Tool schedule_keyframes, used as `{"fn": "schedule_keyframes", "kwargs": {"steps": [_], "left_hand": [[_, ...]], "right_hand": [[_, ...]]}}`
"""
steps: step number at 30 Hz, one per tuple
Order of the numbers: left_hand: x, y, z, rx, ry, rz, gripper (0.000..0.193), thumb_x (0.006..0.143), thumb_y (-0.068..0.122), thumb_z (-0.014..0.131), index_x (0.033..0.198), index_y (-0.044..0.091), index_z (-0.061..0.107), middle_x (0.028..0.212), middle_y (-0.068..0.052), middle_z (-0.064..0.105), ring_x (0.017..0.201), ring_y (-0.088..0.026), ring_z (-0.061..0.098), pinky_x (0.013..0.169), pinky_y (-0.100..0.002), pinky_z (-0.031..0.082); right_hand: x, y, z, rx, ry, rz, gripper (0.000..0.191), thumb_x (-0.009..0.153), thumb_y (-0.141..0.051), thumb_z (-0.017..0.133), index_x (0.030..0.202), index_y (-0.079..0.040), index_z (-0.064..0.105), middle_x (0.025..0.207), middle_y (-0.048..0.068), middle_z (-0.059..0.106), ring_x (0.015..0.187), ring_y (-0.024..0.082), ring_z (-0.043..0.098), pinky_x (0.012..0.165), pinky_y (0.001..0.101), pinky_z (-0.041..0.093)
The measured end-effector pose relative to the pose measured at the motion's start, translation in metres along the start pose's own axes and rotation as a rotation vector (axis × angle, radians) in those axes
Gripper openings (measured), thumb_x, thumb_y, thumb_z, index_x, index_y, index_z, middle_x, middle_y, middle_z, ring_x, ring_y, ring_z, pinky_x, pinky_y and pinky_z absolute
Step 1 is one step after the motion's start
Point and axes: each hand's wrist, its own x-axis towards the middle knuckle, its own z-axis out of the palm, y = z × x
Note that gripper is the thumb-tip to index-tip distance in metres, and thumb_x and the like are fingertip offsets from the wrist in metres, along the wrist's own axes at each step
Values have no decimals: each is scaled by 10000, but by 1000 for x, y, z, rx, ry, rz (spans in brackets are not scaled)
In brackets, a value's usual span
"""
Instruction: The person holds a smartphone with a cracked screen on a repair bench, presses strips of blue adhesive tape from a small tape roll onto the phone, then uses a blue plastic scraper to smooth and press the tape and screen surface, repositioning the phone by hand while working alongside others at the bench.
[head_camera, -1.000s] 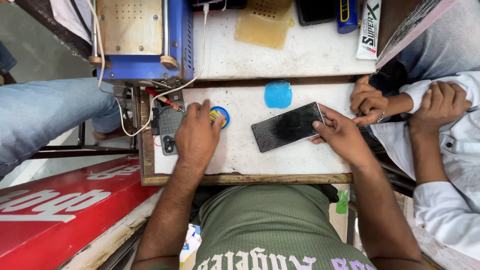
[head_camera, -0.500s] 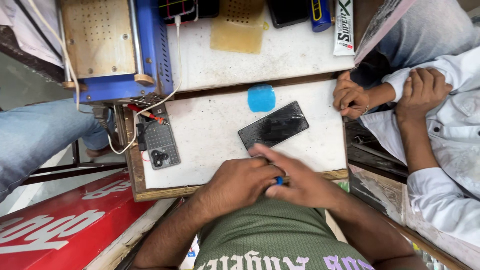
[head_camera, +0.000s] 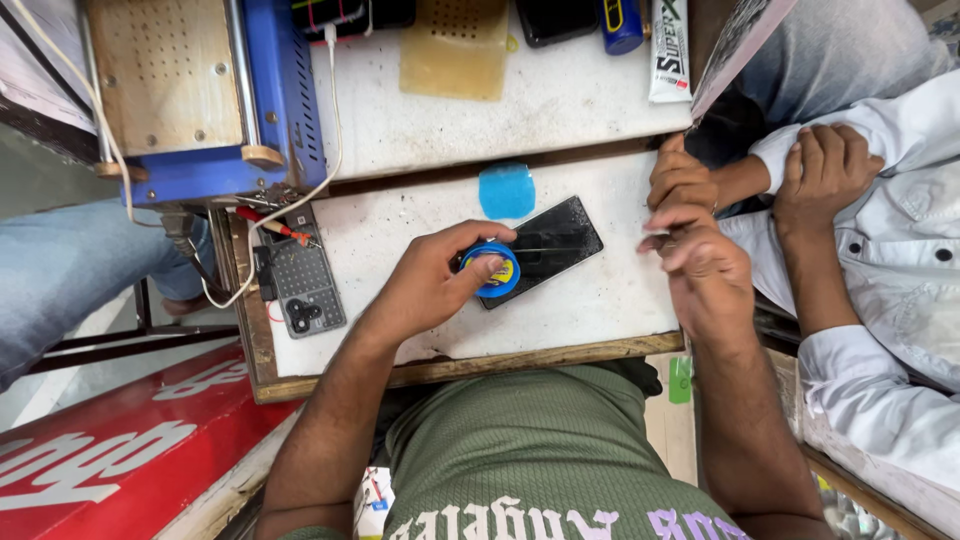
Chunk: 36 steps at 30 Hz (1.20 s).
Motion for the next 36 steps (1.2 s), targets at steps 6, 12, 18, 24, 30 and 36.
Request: {"fn": "schedule_keyframes", "kwargs": {"steps": [6, 12, 18, 24, 30, 36], "left_hand": [[40, -27, 2, -189, -27, -88, 274, 1013, 160, 646, 1278, 94, 651, 1042, -45, 711, 951, -127, 656, 846, -281, 572], [58, -39, -11, -128, -15, -148, 255, 998, 158, 638, 1247, 122, 674, 1110, -31, 707, 980, -113, 659, 870, -284, 586], [59, -36, -18, -115, -27, -58, 231, 1008, 138, 575, 1210, 120, 685, 1145, -46, 698, 1038, -137, 651, 904, -282, 575], [56, -27, 0, -123, -211, -188, 286, 899, 243, 738, 1107, 95, 608, 1039, -39, 599, 941, -185, 593, 771, -364, 547], [61, -30, 22, 335, 81, 190, 316, 938, 202, 712, 1235, 119, 643, 1182, -96, 611, 1077, -229, 634, 907, -383, 557], [68, -41, 42, 777, 218, 373, 341, 921, 150, 731, 1262, 153, 735, 1297, -112, 601, 1161, -305, 560, 967, -439, 517]], "right_hand": [[9, 6, -17, 942, 200, 45, 400, 1142, -346, 467, 877, -97, 634, 909, 38, 725, 1032, 212, 701, 1056, 430, 548], [17, -7, -15, -93, 151, -28, 385, 1195, -247, 514, 936, -7, 669, 832, 81, 679, 721, 160, 622, 670, 287, 504], [31, -37, -4, -836, -292, -8, 363, 1089, -313, 585, 889, -23, 675, 864, 104, 672, 752, 208, 620, 688, 346, 509], [27, 9, -34, 394, -21, 339, 225, 1018, -257, 701, 842, -117, 697, 1136, 89, 720, 550, 21, 419, 492, 196, 347], [26, 32, -18, -476, 81, 196, 307, 987, -367, 756, 1150, -107, 773, 886, 28, 647, 611, 89, 464, 554, 256, 370], [40, 7, 21, -1499, -161, -4, 560, 821, -465, 840, 1286, -167, 754, 947, 23, 648, 819, 183, 608, 703, 342, 546]]}}
